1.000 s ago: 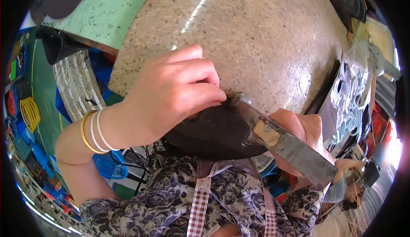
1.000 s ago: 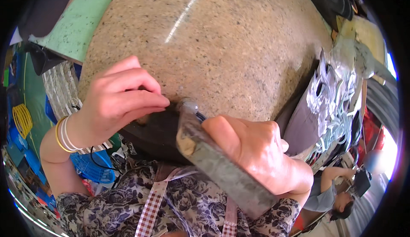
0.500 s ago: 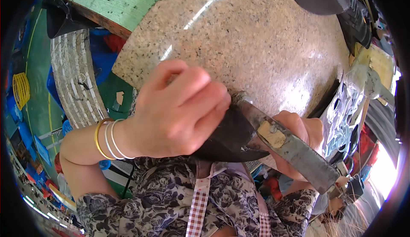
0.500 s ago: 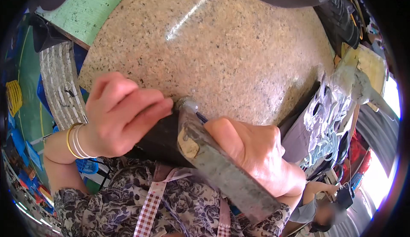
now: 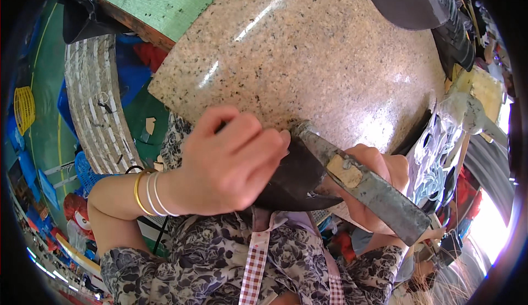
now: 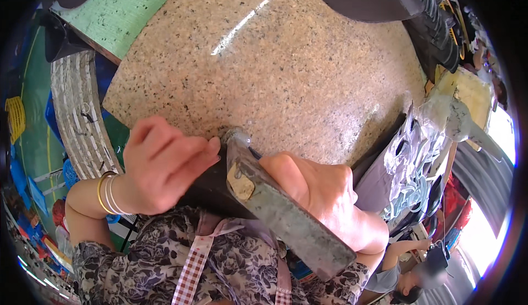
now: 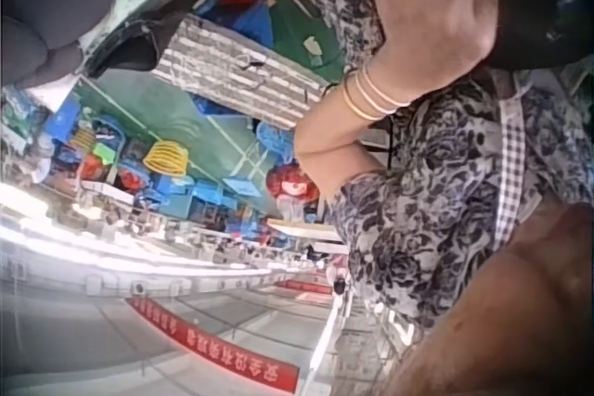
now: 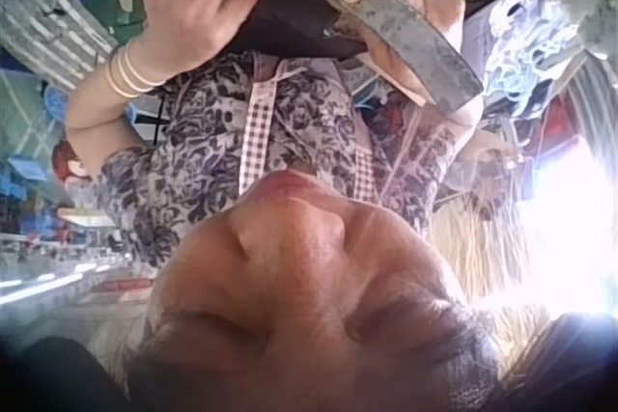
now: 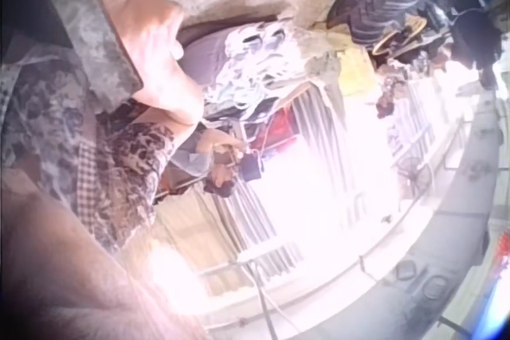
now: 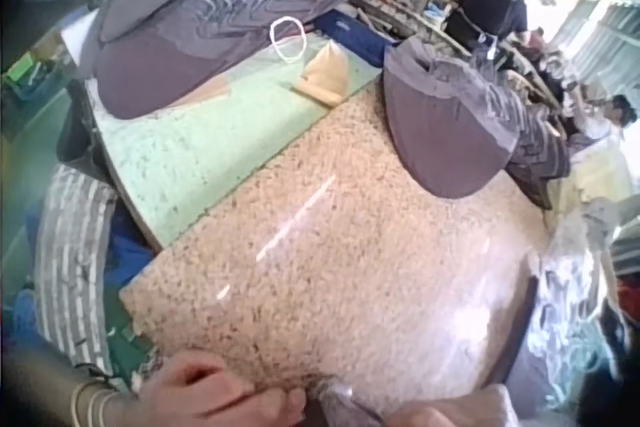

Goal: The person aligns and hammers shoe upper components together by hand on a stone work surface, handling several black leather or synthetic parts one by one. The person also moves stacks of completed or in-progress components to and from the work area.

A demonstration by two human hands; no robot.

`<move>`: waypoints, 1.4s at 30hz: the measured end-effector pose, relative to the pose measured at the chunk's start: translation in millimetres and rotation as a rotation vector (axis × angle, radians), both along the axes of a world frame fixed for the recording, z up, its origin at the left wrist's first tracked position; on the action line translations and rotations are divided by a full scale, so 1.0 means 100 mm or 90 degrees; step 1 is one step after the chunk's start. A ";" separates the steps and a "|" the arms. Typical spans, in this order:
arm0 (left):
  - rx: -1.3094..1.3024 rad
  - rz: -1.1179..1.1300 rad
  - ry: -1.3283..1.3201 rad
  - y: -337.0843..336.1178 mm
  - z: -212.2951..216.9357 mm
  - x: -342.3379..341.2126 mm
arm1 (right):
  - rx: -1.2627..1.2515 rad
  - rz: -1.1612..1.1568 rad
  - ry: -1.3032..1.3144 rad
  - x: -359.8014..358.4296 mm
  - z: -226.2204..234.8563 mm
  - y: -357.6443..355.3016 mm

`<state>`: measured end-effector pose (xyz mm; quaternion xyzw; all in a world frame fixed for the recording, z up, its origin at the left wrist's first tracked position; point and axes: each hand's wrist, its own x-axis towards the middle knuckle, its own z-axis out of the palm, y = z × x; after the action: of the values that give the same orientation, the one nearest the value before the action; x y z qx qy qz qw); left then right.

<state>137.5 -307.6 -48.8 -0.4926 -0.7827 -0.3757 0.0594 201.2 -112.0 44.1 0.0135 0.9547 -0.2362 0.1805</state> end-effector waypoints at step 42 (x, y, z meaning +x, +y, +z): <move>0.040 -0.066 0.198 2.05 0.11 -1.80 | 0.108 -0.156 0.536 -0.96 -0.11 1.21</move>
<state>-42.6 -102.9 -37.9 -0.5826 -0.7254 -0.3218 0.1757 105.6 8.9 33.0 0.0438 0.9522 -0.1620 -0.2553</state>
